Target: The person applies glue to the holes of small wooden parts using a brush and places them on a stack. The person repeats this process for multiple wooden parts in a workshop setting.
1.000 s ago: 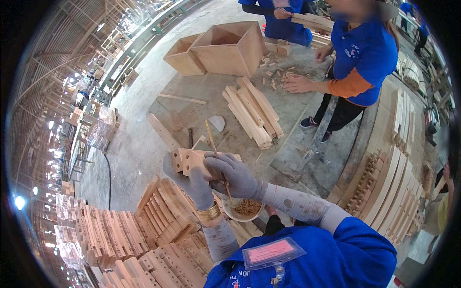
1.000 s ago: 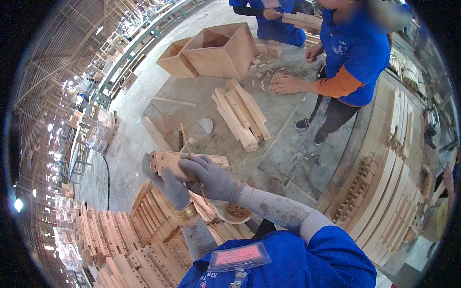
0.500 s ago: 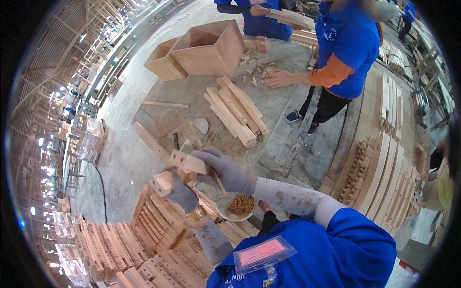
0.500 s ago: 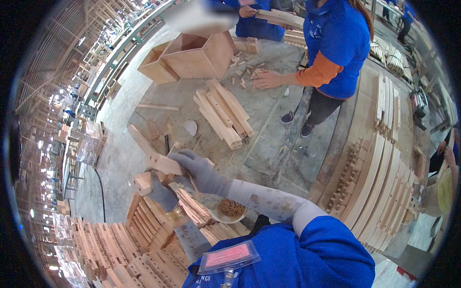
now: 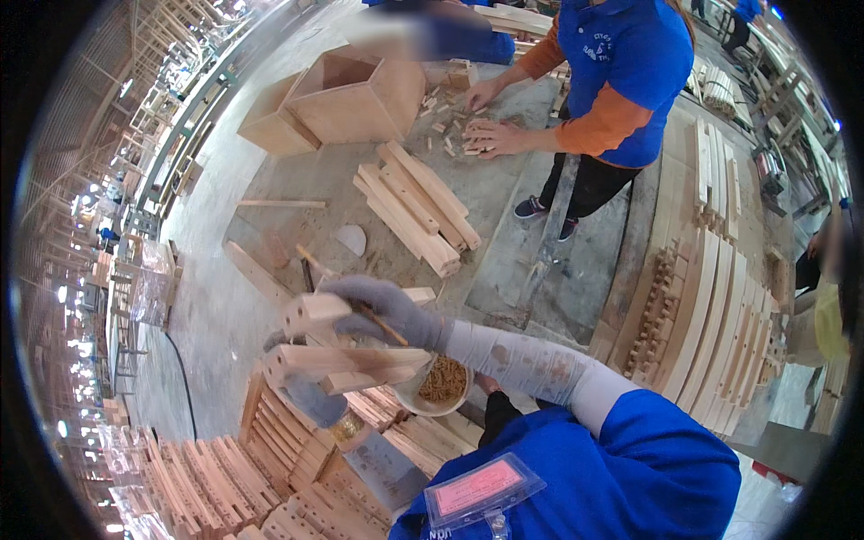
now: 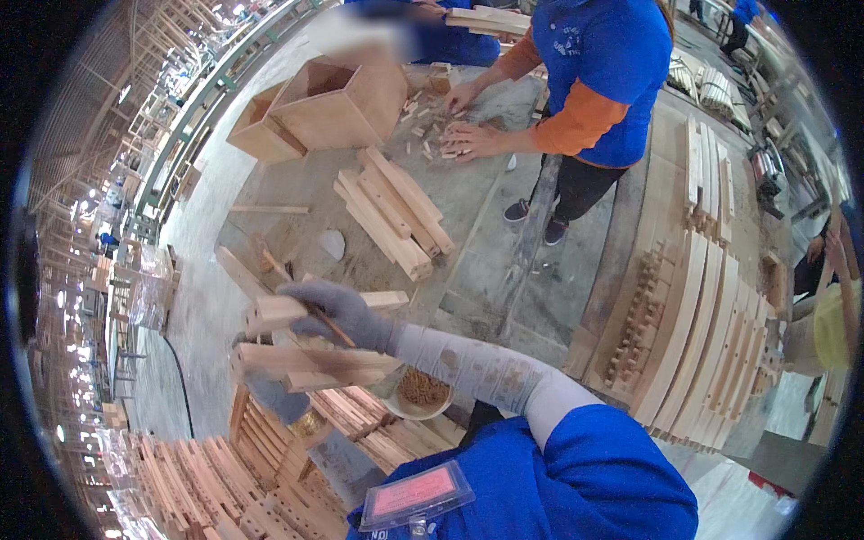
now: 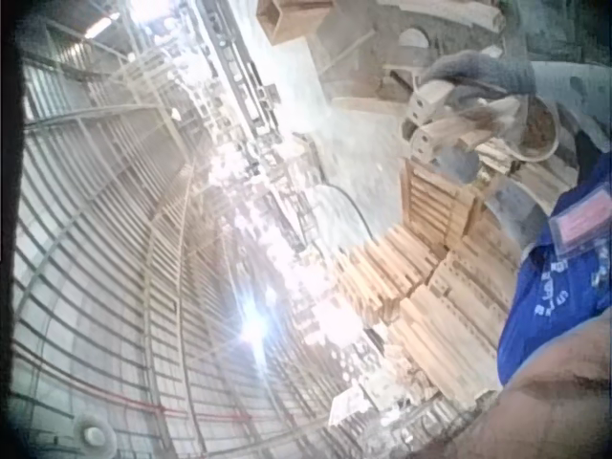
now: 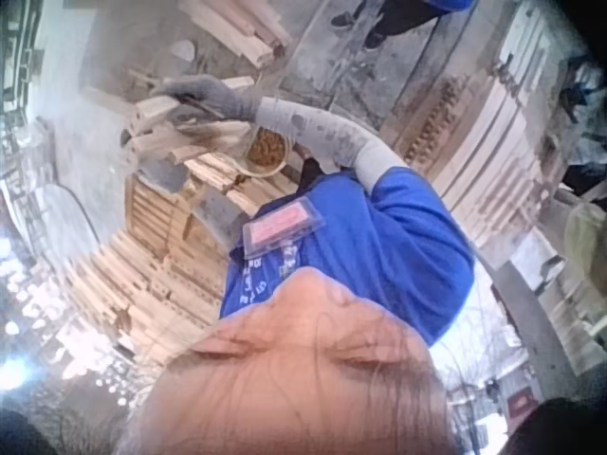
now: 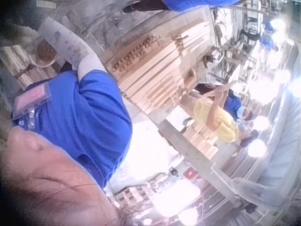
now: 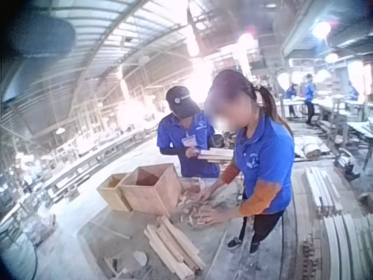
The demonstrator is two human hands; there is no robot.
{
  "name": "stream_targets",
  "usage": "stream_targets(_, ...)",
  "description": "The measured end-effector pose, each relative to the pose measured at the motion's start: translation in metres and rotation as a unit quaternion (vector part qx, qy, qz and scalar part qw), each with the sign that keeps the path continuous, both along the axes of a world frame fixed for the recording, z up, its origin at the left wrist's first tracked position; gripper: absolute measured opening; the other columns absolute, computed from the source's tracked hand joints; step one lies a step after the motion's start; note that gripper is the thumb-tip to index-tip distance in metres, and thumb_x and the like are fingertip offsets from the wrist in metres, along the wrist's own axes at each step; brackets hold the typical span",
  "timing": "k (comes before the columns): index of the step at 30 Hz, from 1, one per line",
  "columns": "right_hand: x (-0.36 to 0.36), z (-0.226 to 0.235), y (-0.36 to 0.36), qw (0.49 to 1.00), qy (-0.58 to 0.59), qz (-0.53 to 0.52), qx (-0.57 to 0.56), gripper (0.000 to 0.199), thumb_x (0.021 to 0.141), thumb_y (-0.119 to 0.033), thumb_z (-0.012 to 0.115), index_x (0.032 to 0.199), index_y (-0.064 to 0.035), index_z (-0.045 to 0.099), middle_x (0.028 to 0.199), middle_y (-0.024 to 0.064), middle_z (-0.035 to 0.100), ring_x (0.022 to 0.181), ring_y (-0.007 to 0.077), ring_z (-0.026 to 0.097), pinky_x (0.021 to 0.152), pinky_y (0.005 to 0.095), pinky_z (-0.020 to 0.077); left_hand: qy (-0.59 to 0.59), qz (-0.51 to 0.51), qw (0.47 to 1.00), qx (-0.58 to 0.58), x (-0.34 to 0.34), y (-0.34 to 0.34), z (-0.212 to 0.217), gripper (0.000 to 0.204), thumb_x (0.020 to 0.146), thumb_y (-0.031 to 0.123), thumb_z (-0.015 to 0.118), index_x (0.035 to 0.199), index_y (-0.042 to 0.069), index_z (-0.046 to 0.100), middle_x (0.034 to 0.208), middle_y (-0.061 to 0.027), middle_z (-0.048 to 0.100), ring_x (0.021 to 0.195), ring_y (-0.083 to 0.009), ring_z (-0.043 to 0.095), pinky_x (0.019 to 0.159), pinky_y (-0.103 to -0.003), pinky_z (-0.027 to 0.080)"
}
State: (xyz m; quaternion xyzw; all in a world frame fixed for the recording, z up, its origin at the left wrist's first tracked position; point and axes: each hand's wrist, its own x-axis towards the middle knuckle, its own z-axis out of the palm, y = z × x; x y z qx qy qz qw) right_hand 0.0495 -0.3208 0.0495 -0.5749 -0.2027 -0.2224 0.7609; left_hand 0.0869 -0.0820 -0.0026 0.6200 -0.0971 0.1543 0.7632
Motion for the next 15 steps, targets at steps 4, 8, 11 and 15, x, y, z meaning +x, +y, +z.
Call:
stream_targets(4, -0.007, 0.005, -0.003, 0.993, 0.046, 0.095, 0.052, 0.048, 0.082, -0.02, 0.07, 0.122, -0.0027, 0.051, 0.111, 0.0069, 0.058, 0.104, 0.0117, 0.052, 0.091, 0.0292, 0.0429, -0.032, -0.008, 0.998, 0.06, -0.002, 0.0, -0.011, 0.035, 0.095, 0.022, 0.046, 0.123, 0.003, 0.045, 0.115, -0.012, 0.055, 0.098, -0.0204, 0.059, 0.08, -0.029, 0.052)
stream_targets(8, -0.003, 0.0, -0.01, 0.996, 0.035, 0.063, 0.06, 0.047, 0.081, -0.024, 0.072, 0.117, -0.0044, 0.049, 0.107, 0.0033, 0.054, 0.1, 0.0111, 0.05, 0.087, 0.0274, 0.0428, -0.022, -0.022, 0.996, 0.083, -0.004, -0.035, 0.006, 0.036, 0.091, 0.021, 0.05, 0.122, 0.003, 0.045, 0.114, -0.0115, 0.056, 0.097, -0.0205, 0.059, 0.08, -0.029, 0.052)
stream_targets(11, 0.0, 0.001, -0.005, 0.998, 0.038, 0.028, 0.033, 0.044, 0.079, -0.023, 0.073, 0.111, -0.0057, 0.049, 0.103, 0.002, 0.053, 0.095, 0.0098, 0.048, 0.083, 0.0261, 0.0428, -0.021, -0.019, 0.996, 0.084, -0.006, -0.052, 0.023, 0.038, 0.088, 0.02, 0.052, 0.122, 0.003, 0.046, 0.113, -0.0111, 0.056, 0.096, -0.0206, 0.059, 0.079, -0.03, 0.052)
stream_targets(15, -0.001, 0.003, -0.005, 0.995, 0.04, 0.037, 0.078, 0.045, 0.076, -0.022, 0.076, 0.108, -0.0067, 0.049, 0.1, 0.0016, 0.053, 0.094, 0.009, 0.048, 0.082, 0.0258, 0.0429, -0.019, -0.035, 0.995, 0.09, -0.004, -0.068, 0.038, 0.04, 0.085, 0.018, 0.056, 0.121, 0.003, 0.047, 0.112, -0.0106, 0.056, 0.096, -0.0207, 0.059, 0.079, -0.03, 0.052)
